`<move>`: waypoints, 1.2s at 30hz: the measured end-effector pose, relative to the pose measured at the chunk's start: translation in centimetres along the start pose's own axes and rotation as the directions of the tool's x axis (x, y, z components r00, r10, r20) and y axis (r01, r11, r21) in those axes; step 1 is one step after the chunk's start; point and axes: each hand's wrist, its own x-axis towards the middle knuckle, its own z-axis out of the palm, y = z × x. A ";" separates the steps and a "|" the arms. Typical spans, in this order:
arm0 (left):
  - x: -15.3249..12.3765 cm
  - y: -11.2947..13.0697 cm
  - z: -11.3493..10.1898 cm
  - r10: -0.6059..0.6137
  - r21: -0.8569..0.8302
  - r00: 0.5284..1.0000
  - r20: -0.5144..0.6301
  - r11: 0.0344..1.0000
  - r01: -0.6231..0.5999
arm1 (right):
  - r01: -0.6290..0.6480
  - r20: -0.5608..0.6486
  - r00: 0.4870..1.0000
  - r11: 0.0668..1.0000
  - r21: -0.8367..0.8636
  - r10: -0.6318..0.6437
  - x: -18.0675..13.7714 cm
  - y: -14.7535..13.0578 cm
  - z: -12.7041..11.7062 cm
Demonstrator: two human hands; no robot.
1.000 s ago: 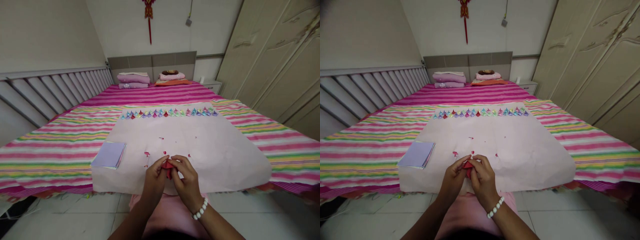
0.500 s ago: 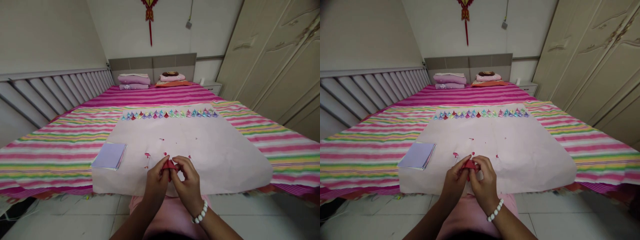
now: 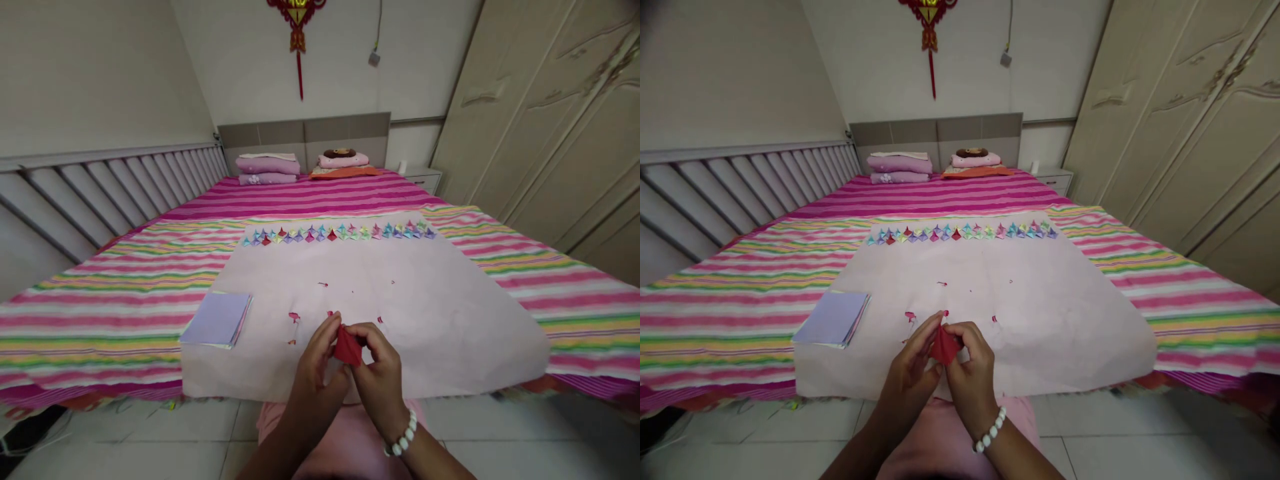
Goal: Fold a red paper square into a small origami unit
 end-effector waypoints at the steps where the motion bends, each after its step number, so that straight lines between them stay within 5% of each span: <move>1: 0.0 0.2 -0.1 -0.053 -0.094 0.998 0.019 0.994 0.055 | 0.038 -0.011 0.999 0.999 -0.011 -0.038 0.0 -0.1 0.0; 6: 0.3 1.1 -0.2 -0.248 -0.271 0.966 -0.073 0.937 0.220 | 0.197 0.006 0.980 0.978 -0.074 -0.197 -0.2 -0.4 -0.2; 15: 0.3 1.1 0.0 -0.258 -0.309 0.962 -0.084 0.925 0.221 | 0.301 0.066 0.953 0.948 -0.104 -0.295 -0.3 -0.7 -0.3; 23: 0.4 1.4 -0.5 -0.212 -0.212 0.971 -0.111 0.959 0.186 | -0.016 0.110 0.994 0.991 0.134 0.001 0.3 -1.4 -0.5; 29: 0.4 1.9 -1.1 -0.165 -0.170 0.983 -0.078 0.974 0.150 | -0.343 0.271 0.925 0.893 0.291 0.267 0.8 -1.5 -0.7; 36: 0.5 2.7 -1.9 -0.286 -0.168 0.958 0.017 0.944 0.284 | -0.393 0.304 0.902 0.873 0.289 0.305 1.2 -1.2 -0.8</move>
